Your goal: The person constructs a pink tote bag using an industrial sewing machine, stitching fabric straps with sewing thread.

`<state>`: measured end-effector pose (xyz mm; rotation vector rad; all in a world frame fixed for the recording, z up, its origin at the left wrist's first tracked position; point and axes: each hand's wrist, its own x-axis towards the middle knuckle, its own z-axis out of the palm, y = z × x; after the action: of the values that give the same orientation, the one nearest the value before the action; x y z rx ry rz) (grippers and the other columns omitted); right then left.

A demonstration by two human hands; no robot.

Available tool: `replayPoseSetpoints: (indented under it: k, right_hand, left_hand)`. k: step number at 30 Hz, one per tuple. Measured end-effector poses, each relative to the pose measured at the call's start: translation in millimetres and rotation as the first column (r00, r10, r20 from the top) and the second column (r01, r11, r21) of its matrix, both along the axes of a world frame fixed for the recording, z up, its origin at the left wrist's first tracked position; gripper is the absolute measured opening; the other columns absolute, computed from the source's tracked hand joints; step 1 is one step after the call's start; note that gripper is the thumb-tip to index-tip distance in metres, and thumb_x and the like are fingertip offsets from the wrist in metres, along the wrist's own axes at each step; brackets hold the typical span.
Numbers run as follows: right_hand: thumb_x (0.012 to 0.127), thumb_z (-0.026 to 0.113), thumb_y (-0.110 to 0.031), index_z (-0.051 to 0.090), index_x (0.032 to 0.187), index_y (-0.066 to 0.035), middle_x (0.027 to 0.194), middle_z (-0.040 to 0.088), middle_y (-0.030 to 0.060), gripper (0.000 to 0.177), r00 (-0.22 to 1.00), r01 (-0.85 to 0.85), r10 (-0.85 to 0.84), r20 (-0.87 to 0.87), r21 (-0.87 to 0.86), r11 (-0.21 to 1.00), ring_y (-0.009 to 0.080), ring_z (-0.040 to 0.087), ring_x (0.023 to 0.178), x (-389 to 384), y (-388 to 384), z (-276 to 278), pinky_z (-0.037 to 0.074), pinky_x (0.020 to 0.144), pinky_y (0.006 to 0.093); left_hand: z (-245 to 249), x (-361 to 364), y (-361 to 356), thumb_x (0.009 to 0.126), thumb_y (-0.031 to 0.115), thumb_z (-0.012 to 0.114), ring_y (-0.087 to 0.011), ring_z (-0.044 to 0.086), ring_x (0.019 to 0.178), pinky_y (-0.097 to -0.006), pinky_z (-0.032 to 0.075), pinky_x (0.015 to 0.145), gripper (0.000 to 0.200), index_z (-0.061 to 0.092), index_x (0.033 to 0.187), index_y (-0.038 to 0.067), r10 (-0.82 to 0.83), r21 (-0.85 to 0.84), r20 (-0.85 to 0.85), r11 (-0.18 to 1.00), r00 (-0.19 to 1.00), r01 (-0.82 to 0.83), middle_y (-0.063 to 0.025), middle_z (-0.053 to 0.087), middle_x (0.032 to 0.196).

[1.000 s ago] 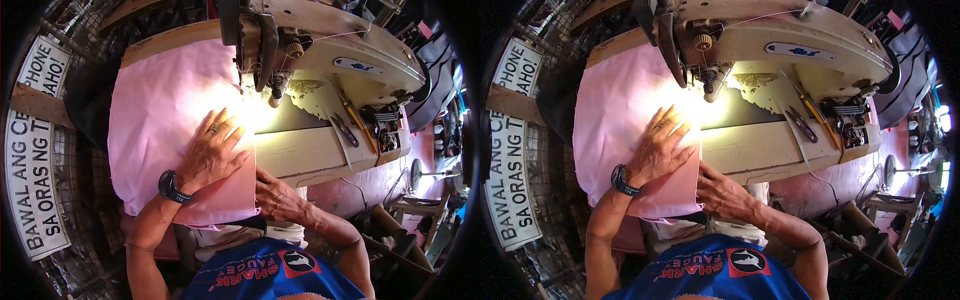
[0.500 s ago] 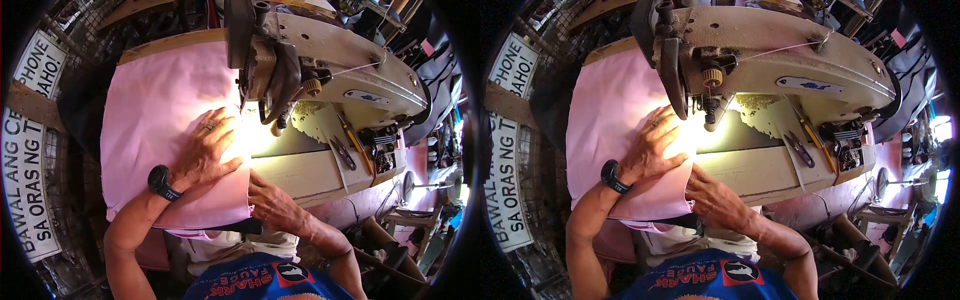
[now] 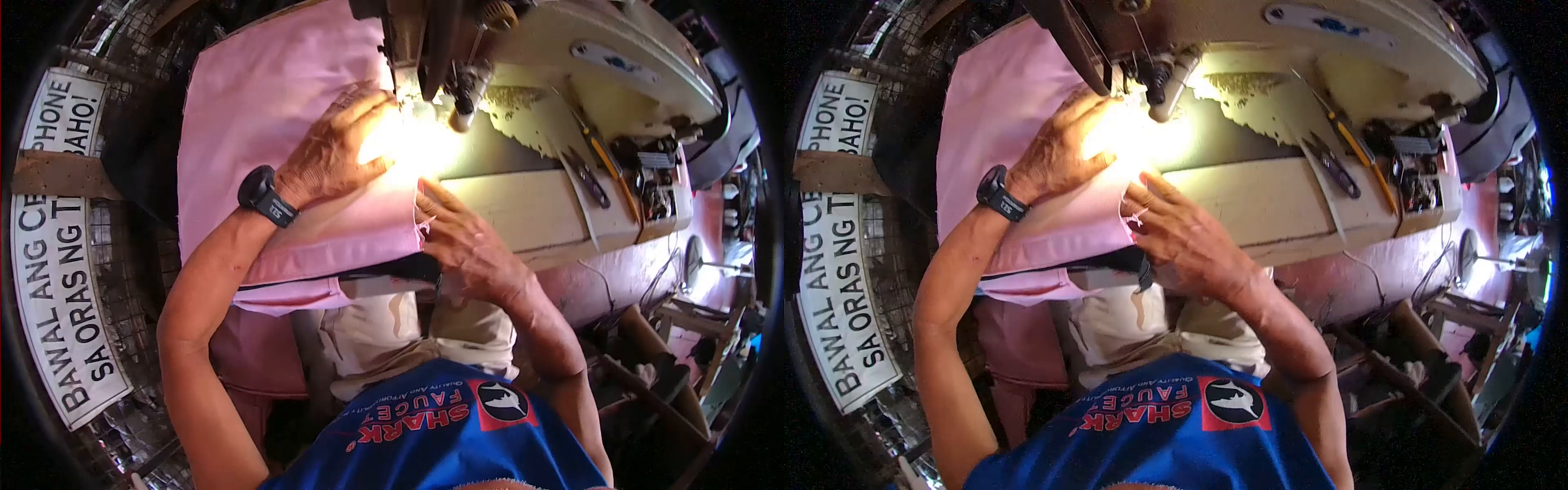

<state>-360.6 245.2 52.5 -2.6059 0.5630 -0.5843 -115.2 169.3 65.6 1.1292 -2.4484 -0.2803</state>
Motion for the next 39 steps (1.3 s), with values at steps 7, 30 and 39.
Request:
replayPoseSetpoints:
  k: [7,30,39]
  right_hand:
    - [0.081,0.075,-0.026,0.067,0.122,-0.004,0.151,0.051,0.0116,0.047,0.994,0.091,-0.09,-0.059,0.024,0.996,0.0287,0.036,0.149,-28,38,4,0.023,0.126,0.0522]
    - [0.088,0.061,-0.011,0.06,0.14,-0.014,0.152,0.048,0.0143,0.053,0.897,0.409,-0.405,0.179,0.013,0.912,0.0337,0.042,0.146,-25,101,-36,0.031,0.121,0.0514]
    - [0.08,0.073,-0.001,0.067,0.12,-0.004,0.123,0.064,0.0124,0.041,0.76,0.551,-0.508,0.406,0.013,0.835,0.0339,0.06,0.123,-29,115,-45,0.046,0.106,0.0481]
  left_hand:
    - [68,-7,104,0.084,0.011,0.075,-0.0376,0.059,0.119,-0.0486,0.049,0.103,0.033,0.069,0.114,-0.001,0.054,-0.188,-0.031,0.98,0.998,-0.059,-0.0198,0.063,0.123]
    - [15,-37,187,0.073,0.013,0.073,-0.0346,0.056,0.107,-0.0513,0.04,0.096,0.019,0.065,0.089,0.006,0.045,-0.056,-0.134,0.997,0.99,-0.053,-0.0129,0.06,0.112]
    - [-3,-56,188,0.075,0.006,0.084,-0.0318,0.057,0.098,-0.0434,0.047,0.083,0.025,0.064,0.09,0.003,0.289,-0.099,-0.16,0.947,0.944,-0.306,-0.0123,0.06,0.102]
